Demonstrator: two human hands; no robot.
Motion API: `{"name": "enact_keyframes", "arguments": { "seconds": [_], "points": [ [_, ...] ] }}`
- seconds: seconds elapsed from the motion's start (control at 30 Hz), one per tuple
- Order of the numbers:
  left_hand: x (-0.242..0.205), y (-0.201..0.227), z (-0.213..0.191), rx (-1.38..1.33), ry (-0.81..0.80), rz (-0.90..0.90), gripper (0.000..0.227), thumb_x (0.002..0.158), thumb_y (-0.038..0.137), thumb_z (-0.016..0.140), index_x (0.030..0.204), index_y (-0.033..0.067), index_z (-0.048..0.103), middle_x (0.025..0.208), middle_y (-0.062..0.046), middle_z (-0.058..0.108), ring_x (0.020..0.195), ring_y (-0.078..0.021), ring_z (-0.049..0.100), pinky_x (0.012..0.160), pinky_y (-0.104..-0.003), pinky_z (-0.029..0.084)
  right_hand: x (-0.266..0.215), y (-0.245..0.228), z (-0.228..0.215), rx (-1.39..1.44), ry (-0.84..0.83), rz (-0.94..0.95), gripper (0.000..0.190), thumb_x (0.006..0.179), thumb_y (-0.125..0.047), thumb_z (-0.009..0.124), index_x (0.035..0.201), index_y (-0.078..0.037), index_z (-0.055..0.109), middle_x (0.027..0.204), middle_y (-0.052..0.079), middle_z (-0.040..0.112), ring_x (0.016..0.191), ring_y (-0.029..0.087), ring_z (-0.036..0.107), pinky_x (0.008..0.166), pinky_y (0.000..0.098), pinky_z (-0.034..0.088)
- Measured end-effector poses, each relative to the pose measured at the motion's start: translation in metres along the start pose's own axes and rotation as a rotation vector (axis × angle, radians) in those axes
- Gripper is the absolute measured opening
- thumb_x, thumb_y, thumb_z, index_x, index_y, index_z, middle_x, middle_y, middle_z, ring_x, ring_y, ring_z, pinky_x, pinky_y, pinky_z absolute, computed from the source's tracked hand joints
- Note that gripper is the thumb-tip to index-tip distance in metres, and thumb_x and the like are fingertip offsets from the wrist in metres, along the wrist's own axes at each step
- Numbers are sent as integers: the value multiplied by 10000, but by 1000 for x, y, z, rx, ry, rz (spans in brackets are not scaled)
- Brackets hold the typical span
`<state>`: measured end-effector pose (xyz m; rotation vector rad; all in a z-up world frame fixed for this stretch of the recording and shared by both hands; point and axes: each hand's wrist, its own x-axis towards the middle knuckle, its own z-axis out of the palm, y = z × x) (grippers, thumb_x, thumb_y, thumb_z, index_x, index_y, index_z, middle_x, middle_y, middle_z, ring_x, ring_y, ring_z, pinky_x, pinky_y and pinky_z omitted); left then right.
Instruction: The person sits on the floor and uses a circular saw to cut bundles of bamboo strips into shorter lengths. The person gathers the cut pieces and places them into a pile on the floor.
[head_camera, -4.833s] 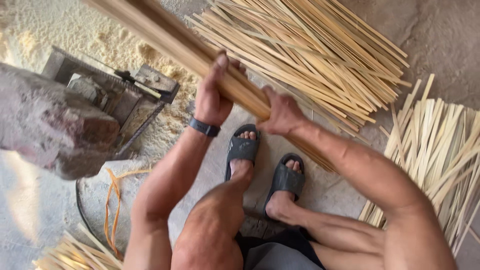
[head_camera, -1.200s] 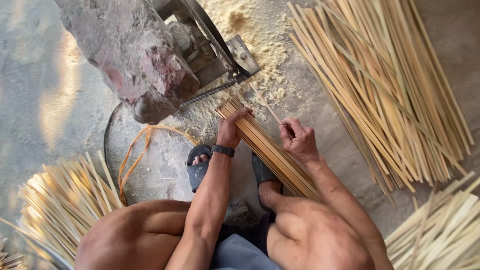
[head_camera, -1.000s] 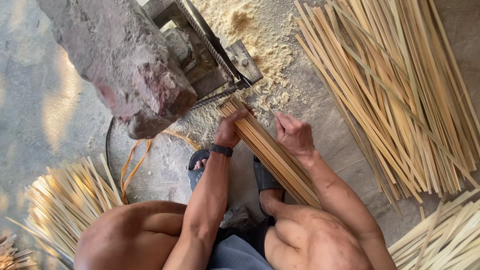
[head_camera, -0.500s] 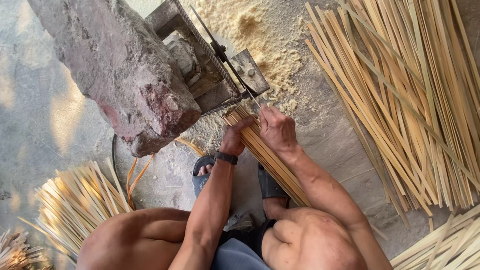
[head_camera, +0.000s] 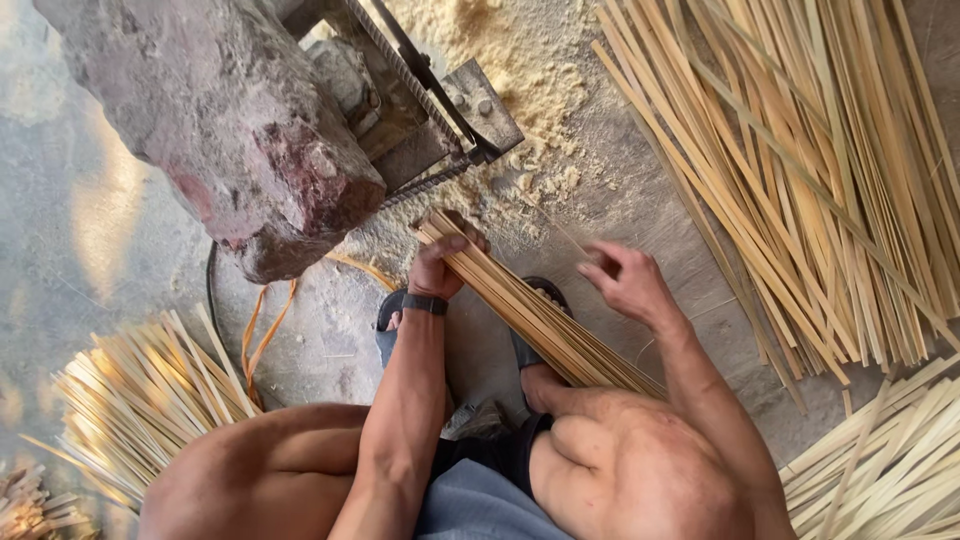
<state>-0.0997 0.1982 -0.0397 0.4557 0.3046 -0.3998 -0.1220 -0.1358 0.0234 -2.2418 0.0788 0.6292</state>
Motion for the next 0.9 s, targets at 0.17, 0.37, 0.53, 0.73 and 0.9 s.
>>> {"name": "enact_keyframes", "arguments": {
  "seconds": [0.17, 0.37, 0.53, 0.73, 0.9],
  "points": [
    [-9, 5, 4, 8, -30, 24, 365, 788, 85, 765, 1121, 82, 617, 929, -92, 635, 928, -289, 630, 916, -491, 541, -35, 54, 37, 13, 254, -256, 204, 964, -207, 710, 1105, -80, 784, 888, 105, 702, 738, 216, 697, 634, 365, 571],
    [-17, 9, -1, -1, -76, 46, 343, 786, 73, 793, 1081, 84, 617, 907, -84, 611, 917, -269, 614, 945, -483, 523, 53, 37, 109, -208, 261, -478, 184, 966, -305, 743, 987, -129, 794, 781, 34, 692, 568, 154, 628, 486, 322, 545],
    [-21, 12, 6, 17, 17, 52, 334, 754, 73, 777, 1053, 88, 629, 897, -95, 629, 907, -278, 633, 930, -499, 538, 97, 35, 146, -334, 342, -340, 210, 1005, -271, 731, 879, -104, 730, 679, -2, 651, 485, 101, 520, 397, 289, 416],
    [-22, 12, 7, -6, 0, 50, 318, 756, 46, 765, 1046, 77, 636, 900, -97, 632, 923, -287, 642, 941, -499, 543, 93, 86, 111, -294, 419, -223, 217, 1018, -252, 741, 865, -101, 713, 736, 6, 659, 501, 107, 524, 383, 278, 402],
    [-18, 10, 5, 5, -1, 52, 309, 775, 53, 764, 1054, 70, 633, 905, -104, 632, 910, -289, 633, 929, -508, 542, 121, 82, 89, -305, 498, -265, 198, 989, -240, 772, 847, -108, 734, 768, 31, 693, 535, 114, 558, 417, 285, 424]
  ]
}}
